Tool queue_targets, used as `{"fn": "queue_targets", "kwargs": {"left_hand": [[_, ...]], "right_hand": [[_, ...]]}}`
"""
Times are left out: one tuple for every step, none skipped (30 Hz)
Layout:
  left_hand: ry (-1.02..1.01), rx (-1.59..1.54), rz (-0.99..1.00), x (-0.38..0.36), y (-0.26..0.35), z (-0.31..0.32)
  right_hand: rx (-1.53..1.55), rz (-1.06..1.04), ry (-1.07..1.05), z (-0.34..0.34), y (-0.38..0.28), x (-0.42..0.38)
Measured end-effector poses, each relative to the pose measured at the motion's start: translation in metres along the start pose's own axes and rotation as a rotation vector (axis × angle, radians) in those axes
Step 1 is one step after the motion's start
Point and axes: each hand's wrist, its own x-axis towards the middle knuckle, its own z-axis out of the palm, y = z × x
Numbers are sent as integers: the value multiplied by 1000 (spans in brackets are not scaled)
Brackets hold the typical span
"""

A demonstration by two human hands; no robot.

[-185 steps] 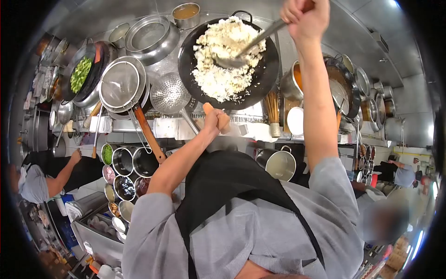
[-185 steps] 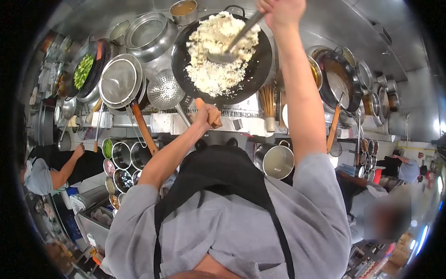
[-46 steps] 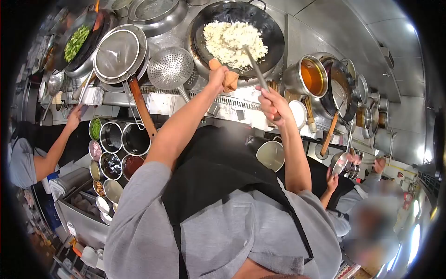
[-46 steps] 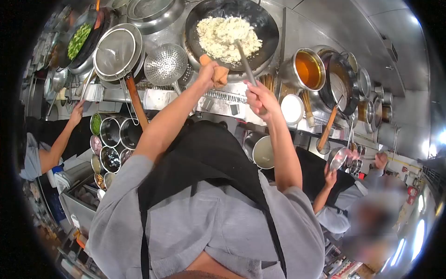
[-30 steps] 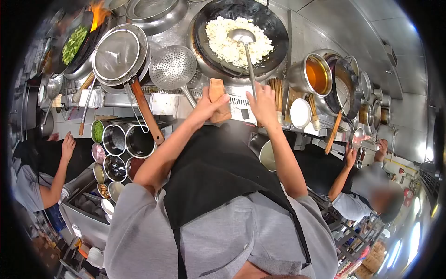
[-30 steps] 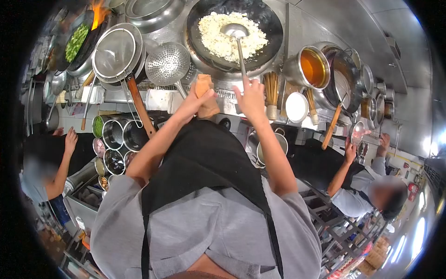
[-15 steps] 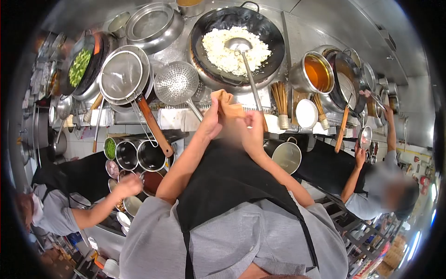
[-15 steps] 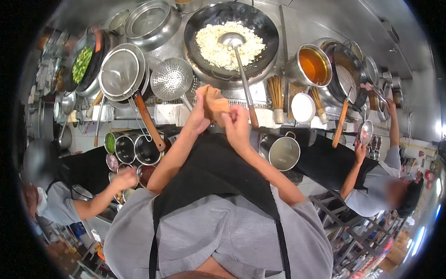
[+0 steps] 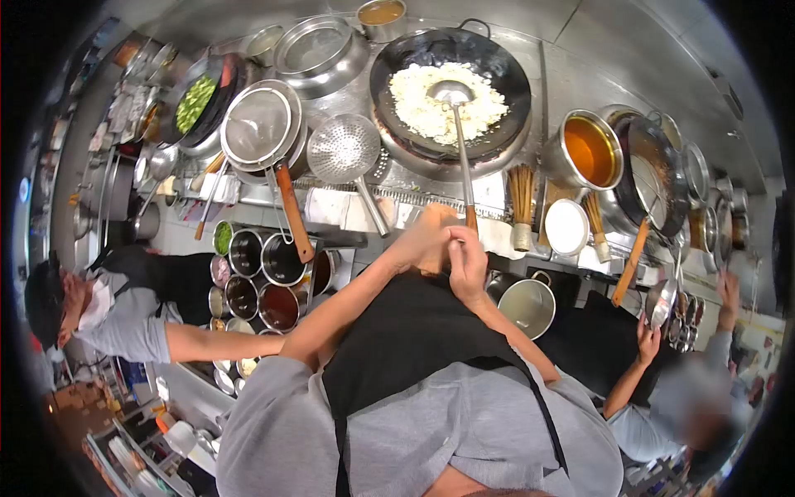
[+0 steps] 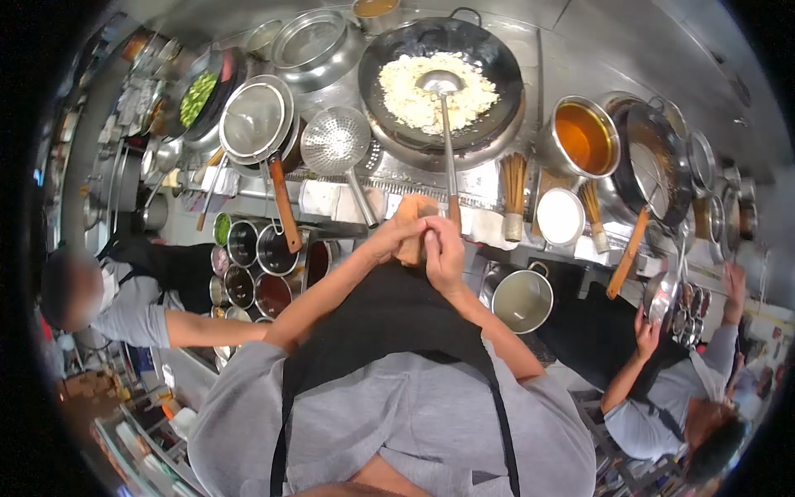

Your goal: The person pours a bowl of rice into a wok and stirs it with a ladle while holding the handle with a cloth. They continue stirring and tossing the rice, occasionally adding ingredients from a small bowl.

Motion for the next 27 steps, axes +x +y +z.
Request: {"fn": "queue_targets", "kwargs": {"left_hand": [[91, -40, -60, -7, 5, -1], [186, -83, -117, -14, 9, -3], [219, -85, -120, -20, 8, -4], [241, -166, -65, -28, 7, -6], [266, -248, -1, -35, 7, -7], [304, -159, -4, -41, 6, -6], [342, -161, 13, -48, 7, 0], [407, -100, 57, -54, 6, 10], [459, -34, 92, -56, 4, 19], [435, -19, 77, -51, -1, 23], [429, -21, 74, -40, -7, 29], [410, 55, 173, -26, -7, 37], [387, 124, 269, -17, -7, 43], [349, 154, 294, -10, -6, 45], [332, 139, 299, -7, -5, 50], [328, 77, 324, -3, -2, 51], [327, 12, 341, -3, 1, 52], [324, 27, 337, -7, 9, 55], [321, 4, 325, -5, 8, 55], [310, 24, 311, -1, 6, 55], [295, 48, 305, 2, 8, 55], [285, -8, 318, -2, 15, 58], [274, -21, 313, -7, 18, 60], [263, 47, 323, -11, 22, 57], [253, 113, 337, -12, 28, 55], [242, 102, 340, -12, 35, 56], [194, 73, 343, -13, 42, 57]], "right_hand": [[-53, -94, 74, 0, -3, 5], [-121, -76, 115, -2, 17, 1], [-176, -93, 156, -4, 11, 7], [-410, -119, 154, -7, 10, 14], [-643, -156, 147, -12, 13, 23], [-610, -53, 84, -12, 30, 28], [-581, 50, 19, -11, 40, 36], [-260, 402, -121, -15, 51, 48], [64, 754, -251, -16, 55, 62], [150, 754, -250, -15, 63, 74], [230, 754, -239, -17, 70, 82], [291, 714, -186, -17, 65, 91], [345, 677, -130, -19, 52, 92], [332, 638, -63, -18, 37, 86], [292, 501, 68, -11, 66, 71], [294, 517, -40, -23, 70, 62], [295, 541, -151, -38, 69, 48], [313, 671, -169, -52, 62, 41], [104, 599, -222, -76, 52, 37], [-126, 746, -213, -96, -7, 43], [-265, 529, -235, -123, -12, 43], [-232, 702, -295, -147, -48, 53], [-275, 746, -306, -170, -76, 56], [-364, 708, -431, -189, -97, 60], [-487, 698, -456, -200, -105, 56], [-519, 784, -508, -199, -108, 61], [-546, 873, -555, -195, -108, 66]]}}
